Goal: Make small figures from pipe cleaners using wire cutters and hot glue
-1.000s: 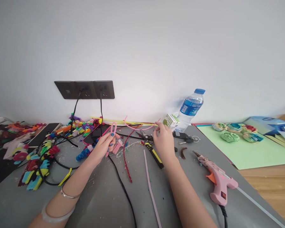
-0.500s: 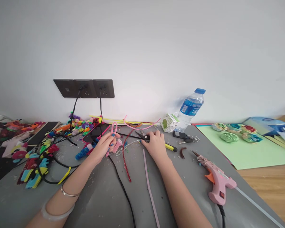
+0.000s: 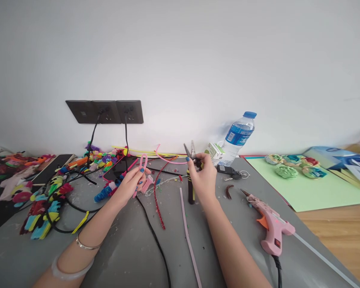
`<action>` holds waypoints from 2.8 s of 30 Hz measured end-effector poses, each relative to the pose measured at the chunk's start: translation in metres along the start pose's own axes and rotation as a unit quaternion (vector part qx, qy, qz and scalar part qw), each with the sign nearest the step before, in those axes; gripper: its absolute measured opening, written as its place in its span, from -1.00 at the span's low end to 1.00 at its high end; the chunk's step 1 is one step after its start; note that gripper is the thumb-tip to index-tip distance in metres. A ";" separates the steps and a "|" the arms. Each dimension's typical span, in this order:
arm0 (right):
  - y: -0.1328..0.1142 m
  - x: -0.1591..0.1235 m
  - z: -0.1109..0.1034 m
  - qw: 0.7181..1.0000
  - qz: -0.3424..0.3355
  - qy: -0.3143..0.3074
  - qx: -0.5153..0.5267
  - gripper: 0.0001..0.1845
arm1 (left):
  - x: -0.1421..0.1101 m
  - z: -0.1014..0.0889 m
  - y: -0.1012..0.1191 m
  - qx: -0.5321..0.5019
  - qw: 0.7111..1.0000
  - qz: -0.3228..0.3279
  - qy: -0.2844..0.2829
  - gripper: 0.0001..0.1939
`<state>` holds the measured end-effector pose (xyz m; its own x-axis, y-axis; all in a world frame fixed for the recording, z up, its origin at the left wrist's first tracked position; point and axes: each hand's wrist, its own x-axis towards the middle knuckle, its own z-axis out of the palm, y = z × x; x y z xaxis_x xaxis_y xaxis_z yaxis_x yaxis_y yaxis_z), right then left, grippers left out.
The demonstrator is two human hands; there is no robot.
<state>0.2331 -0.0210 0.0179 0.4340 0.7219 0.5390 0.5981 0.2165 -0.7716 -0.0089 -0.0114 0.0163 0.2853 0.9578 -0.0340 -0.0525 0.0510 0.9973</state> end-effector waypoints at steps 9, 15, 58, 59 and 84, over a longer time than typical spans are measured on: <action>-0.015 -0.003 0.000 0.975 -0.049 -0.014 0.216 -0.73 | -0.001 0.002 0.002 0.017 1.000 0.022 0.007 -0.57; -0.017 -0.002 -0.002 0.992 -0.046 -0.043 0.113 -0.70 | -0.003 0.002 0.003 0.044 0.998 0.040 0.011 -0.60; -0.032 0.011 -0.020 0.837 0.260 -0.322 0.358 -0.11 | -0.012 0.004 0.008 0.270 0.959 0.084 -0.013 -0.71; -0.035 0.009 -0.022 0.808 0.281 -0.379 0.353 -0.11 | -0.013 0.004 0.009 0.282 0.955 0.088 -0.013 -0.71; -0.043 -0.026 0.001 0.666 0.350 -0.578 0.316 -0.16 | -0.016 0.008 0.019 0.550 0.832 0.077 -0.016 -0.71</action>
<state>0.1949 -0.0484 0.0364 -0.5690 0.7364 -0.3659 -0.0404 -0.4695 -0.8820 -0.0066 -0.0279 0.0363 0.3818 0.9205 0.0833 0.8112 -0.3769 0.4471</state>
